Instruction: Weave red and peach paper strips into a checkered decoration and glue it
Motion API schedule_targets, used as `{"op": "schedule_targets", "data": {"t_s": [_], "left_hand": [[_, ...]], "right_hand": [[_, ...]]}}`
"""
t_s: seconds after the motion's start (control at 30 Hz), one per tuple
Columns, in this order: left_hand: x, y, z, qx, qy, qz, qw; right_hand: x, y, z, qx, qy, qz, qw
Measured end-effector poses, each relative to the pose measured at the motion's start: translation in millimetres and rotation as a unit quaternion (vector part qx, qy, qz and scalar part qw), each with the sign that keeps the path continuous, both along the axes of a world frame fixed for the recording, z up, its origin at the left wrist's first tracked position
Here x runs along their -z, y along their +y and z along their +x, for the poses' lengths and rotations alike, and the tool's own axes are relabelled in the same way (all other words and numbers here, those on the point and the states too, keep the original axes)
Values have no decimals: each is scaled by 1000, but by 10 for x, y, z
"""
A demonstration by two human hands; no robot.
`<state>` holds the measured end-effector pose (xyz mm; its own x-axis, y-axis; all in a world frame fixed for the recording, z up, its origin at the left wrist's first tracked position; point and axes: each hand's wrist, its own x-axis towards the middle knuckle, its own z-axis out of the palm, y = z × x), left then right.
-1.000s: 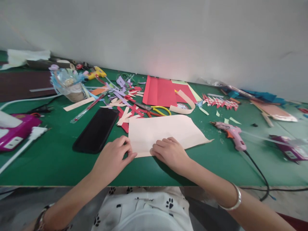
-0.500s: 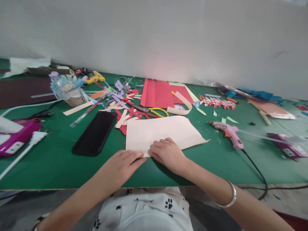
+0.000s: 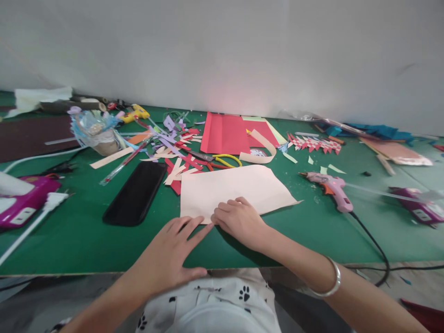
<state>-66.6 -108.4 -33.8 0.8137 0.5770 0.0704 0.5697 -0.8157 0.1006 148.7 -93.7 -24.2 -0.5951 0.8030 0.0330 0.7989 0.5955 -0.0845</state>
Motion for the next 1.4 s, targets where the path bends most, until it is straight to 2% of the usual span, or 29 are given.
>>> {"op": "schedule_targets", "data": {"t_s": [0.47, 0.83, 0.97, 1.13, 1.4], "left_hand": [[10, -64, 16, -28, 5, 19, 999], [61, -87, -222, 8, -30, 141, 990], [94, -133, -142, -13, -80, 156, 984], [87, -156, 47, 13, -47, 147, 988], [133, -226, 108, -60, -43, 113, 991]], "right_hand": [[0, 1, 12, -3, 3, -5, 1000], [3, 21, 15, -9, 9, -6, 1000], [7, 22, 13, -7, 9, -13, 1000], [19, 38, 34, -19, 14, -14, 1000], [15, 35, 38, -15, 11, -12, 1000]]}}
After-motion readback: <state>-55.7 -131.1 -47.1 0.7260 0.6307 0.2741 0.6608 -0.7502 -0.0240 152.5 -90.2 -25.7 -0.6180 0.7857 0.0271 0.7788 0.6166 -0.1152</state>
